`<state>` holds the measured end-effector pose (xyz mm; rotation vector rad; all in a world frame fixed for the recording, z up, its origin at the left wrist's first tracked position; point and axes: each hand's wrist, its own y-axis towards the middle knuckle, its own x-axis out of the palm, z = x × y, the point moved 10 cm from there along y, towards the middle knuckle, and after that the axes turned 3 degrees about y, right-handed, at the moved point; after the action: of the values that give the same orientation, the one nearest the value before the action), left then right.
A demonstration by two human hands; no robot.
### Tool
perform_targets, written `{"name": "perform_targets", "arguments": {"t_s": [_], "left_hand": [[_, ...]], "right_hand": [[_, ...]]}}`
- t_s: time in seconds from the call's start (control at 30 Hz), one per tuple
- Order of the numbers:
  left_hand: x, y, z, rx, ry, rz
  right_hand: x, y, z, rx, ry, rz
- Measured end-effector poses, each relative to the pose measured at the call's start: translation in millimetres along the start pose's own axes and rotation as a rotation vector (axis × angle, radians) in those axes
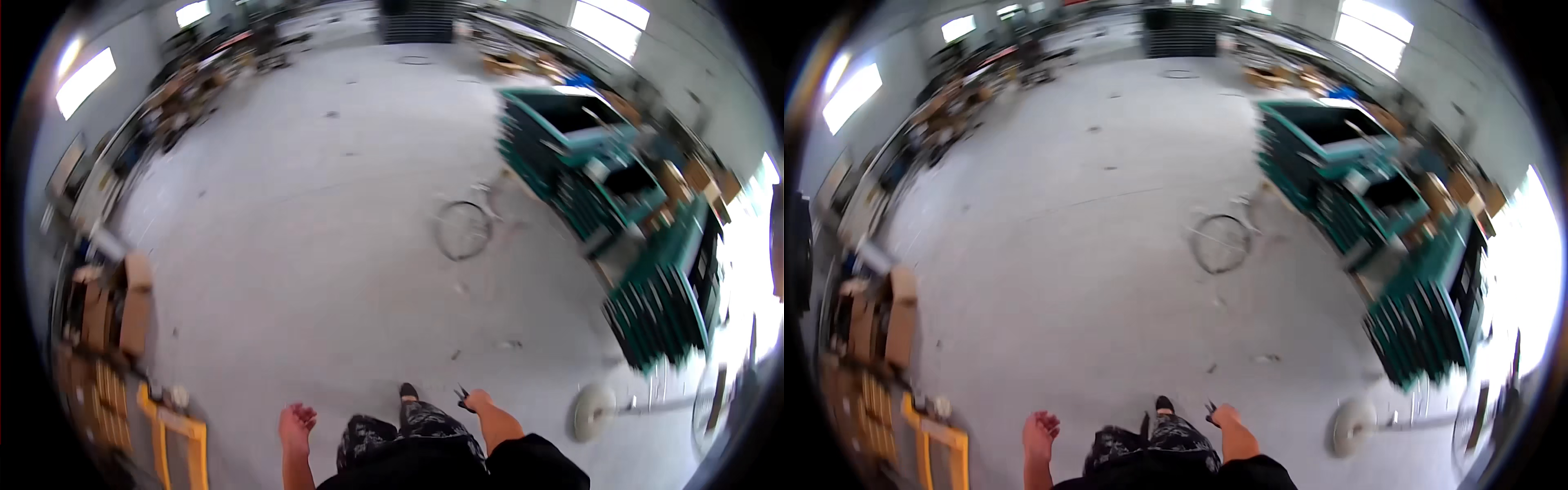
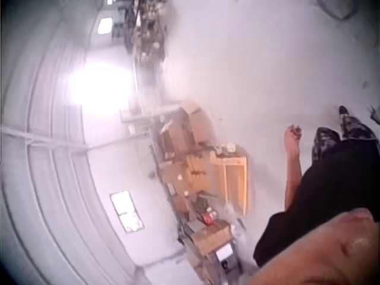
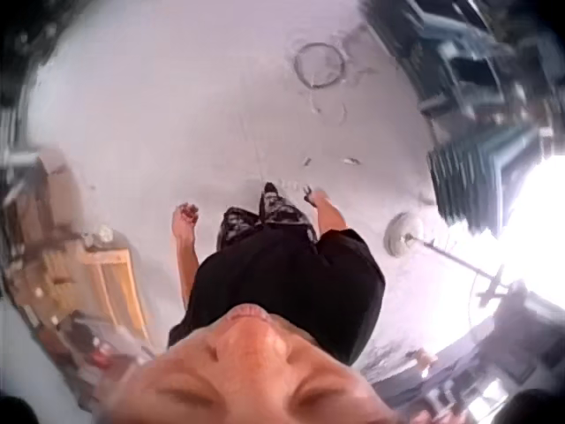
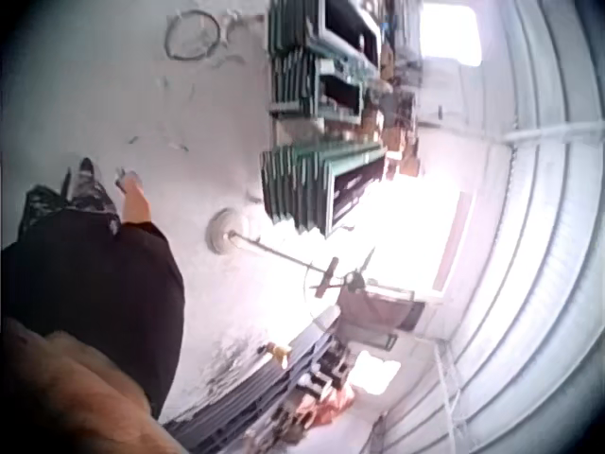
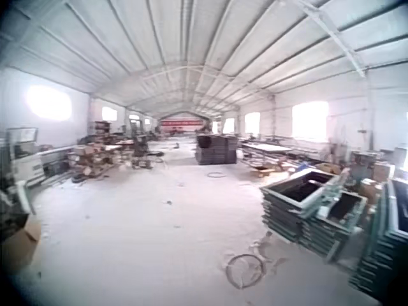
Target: The person picks up a pair of scissors and carries them to a pile of rubber seal stripping on the floor. They take a length of the stripping to a stack of window frames, cut a segment with the scissors, and press it into the frame grooves by hand.
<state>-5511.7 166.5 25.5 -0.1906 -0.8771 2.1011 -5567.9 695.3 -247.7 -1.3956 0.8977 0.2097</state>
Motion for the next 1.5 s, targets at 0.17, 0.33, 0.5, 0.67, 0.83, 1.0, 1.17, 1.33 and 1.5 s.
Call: {"name": "perform_targets", "arguments": {"t_s": [0.17,0.33,0.5,0.67,0.83,1.0,1.17,1.33,1.5], "left_hand": [[-5.3,96.9,80.7,0.027,0.016,0.135],[-22.0,221.4,124.8,-0.080,-0.112,0.253],[2.0,379.2,233.7,-0.020,-0.280,0.244],[18.1,460.1,424.6,0.056,-0.176,0.330],[83.9,617.8,560.5,0.268,-0.188,0.212],[115.0,744.0,573.6,0.104,-0.219,0.316],[175.3,813.1,686.6,0.132,-0.268,0.314],[168.2,916.2,764.9,0.182,-0.351,0.436],[164.8,1055.5,810.7,0.043,-0.418,0.508]], "right_hand": [[-163.4,78.7,-305.4,-0.350,0.176,0.176],[-237.4,148.7,-521.2,-0.521,0.124,0.125],[-257.4,262.2,-498.1,-0.246,-0.218,0.141],[-228.3,300.2,-529.0,-0.209,-0.384,-0.041],[-310.3,358.4,-659.7,-0.208,-0.329,-0.033],[-431.4,469.1,-833.6,-0.301,-0.353,0.015],[-608.0,585.1,-1050.9,-0.389,-0.333,0.148],[-774.2,676.8,-1351.8,-0.666,0.161,0.236],[-801.0,694.0,-1581.0,-0.978,0.150,0.296]]}}
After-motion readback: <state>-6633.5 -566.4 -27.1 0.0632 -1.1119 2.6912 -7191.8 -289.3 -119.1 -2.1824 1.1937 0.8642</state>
